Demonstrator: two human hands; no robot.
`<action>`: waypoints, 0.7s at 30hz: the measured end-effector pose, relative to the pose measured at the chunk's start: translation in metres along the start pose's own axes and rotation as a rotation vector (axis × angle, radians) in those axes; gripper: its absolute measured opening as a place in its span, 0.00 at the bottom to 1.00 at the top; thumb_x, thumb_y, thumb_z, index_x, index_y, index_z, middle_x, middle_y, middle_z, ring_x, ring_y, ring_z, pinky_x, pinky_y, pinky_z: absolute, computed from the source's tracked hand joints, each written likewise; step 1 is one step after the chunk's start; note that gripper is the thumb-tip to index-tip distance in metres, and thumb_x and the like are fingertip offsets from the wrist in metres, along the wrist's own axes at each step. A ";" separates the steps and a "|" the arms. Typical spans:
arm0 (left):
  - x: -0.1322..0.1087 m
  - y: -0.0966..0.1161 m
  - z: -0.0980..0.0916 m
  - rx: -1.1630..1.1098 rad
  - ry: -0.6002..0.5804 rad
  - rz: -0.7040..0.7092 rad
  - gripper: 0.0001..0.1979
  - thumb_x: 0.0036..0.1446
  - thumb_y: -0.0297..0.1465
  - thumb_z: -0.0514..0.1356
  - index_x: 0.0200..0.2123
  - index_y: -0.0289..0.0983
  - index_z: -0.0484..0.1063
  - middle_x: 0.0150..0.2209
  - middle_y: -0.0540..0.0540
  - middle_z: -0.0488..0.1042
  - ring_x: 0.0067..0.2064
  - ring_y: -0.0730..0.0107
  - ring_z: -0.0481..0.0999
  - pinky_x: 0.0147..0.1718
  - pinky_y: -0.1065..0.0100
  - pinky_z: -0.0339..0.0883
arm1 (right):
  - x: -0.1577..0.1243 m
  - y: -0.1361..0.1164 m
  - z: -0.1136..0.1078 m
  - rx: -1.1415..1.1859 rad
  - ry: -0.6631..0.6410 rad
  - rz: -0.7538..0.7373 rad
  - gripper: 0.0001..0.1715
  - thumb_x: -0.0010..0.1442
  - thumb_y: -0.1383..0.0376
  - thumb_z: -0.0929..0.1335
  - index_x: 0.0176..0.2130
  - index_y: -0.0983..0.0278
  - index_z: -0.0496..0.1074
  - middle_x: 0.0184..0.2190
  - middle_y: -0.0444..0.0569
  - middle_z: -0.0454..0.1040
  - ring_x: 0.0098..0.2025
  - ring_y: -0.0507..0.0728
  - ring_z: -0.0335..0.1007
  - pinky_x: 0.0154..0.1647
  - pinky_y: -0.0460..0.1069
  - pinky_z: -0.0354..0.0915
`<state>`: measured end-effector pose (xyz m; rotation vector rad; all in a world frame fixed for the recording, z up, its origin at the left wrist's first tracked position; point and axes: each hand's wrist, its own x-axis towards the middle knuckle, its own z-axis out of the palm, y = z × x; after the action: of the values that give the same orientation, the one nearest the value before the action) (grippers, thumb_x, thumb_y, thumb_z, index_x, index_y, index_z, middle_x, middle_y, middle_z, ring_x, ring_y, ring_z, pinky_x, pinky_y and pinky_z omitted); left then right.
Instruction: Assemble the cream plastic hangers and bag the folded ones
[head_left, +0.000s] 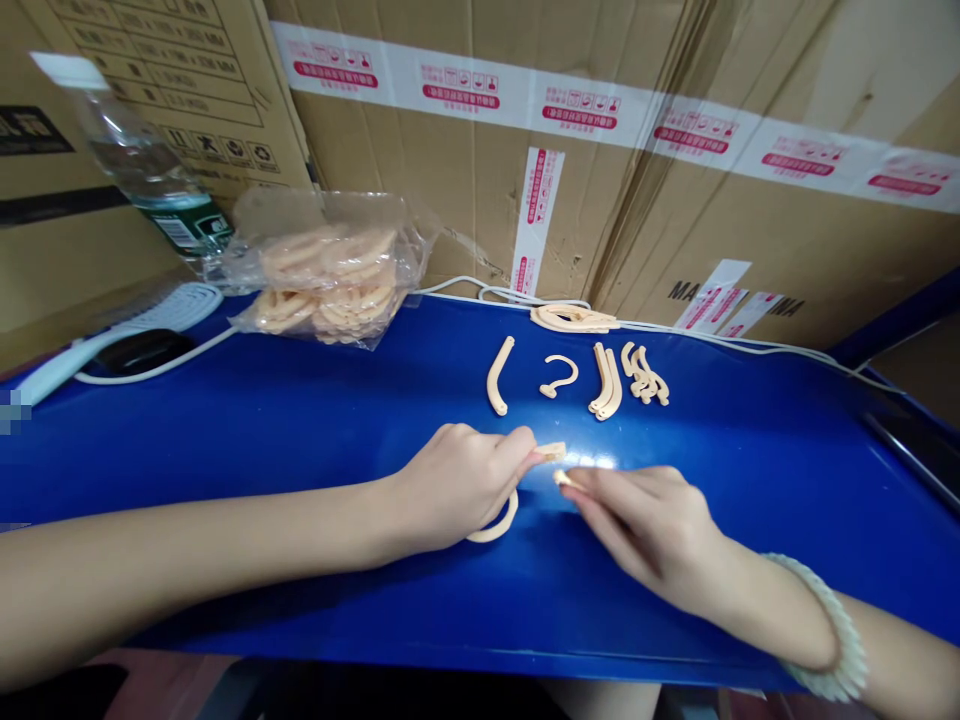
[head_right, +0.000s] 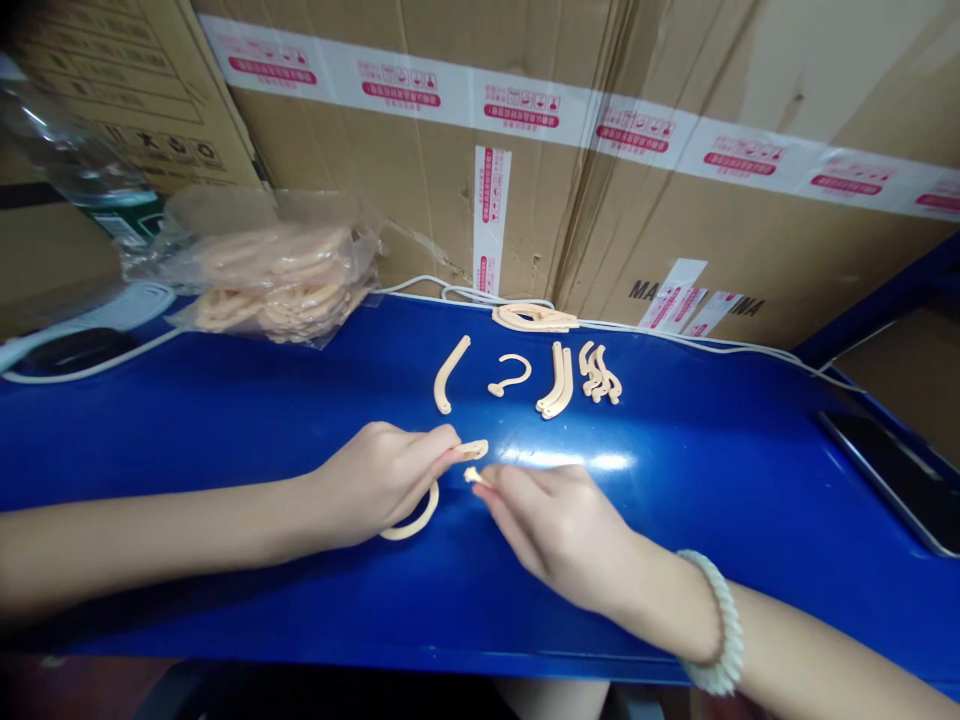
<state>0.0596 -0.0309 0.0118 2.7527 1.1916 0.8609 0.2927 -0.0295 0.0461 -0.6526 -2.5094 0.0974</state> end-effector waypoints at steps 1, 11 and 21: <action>0.000 0.001 -0.001 -0.090 -0.024 -0.053 0.22 0.75 0.35 0.41 0.31 0.37 0.66 0.19 0.52 0.68 0.18 0.71 0.66 0.20 0.69 0.48 | 0.003 0.003 -0.004 0.058 0.024 0.064 0.13 0.73 0.67 0.62 0.38 0.64 0.74 0.24 0.45 0.76 0.21 0.50 0.69 0.23 0.45 0.62; 0.012 -0.009 -0.002 -1.220 0.071 -0.730 0.18 0.65 0.43 0.58 0.46 0.35 0.71 0.27 0.53 0.70 0.23 0.76 0.68 0.24 0.73 0.62 | 0.008 0.105 -0.066 -0.099 0.324 0.268 0.07 0.65 0.61 0.72 0.38 0.60 0.81 0.36 0.50 0.81 0.36 0.59 0.78 0.35 0.51 0.73; 0.009 -0.007 0.002 -1.310 0.293 -0.734 0.15 0.59 0.40 0.67 0.40 0.36 0.70 0.33 0.48 0.78 0.39 0.67 0.80 0.41 0.68 0.72 | -0.006 0.142 -0.041 -0.443 -0.114 0.106 0.20 0.66 0.72 0.61 0.46 0.66 0.81 0.46 0.58 0.79 0.43 0.62 0.79 0.43 0.54 0.75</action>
<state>0.0607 -0.0193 0.0131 1.0946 0.9528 1.2641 0.3800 0.0901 0.0500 -0.9787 -2.6252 -0.4051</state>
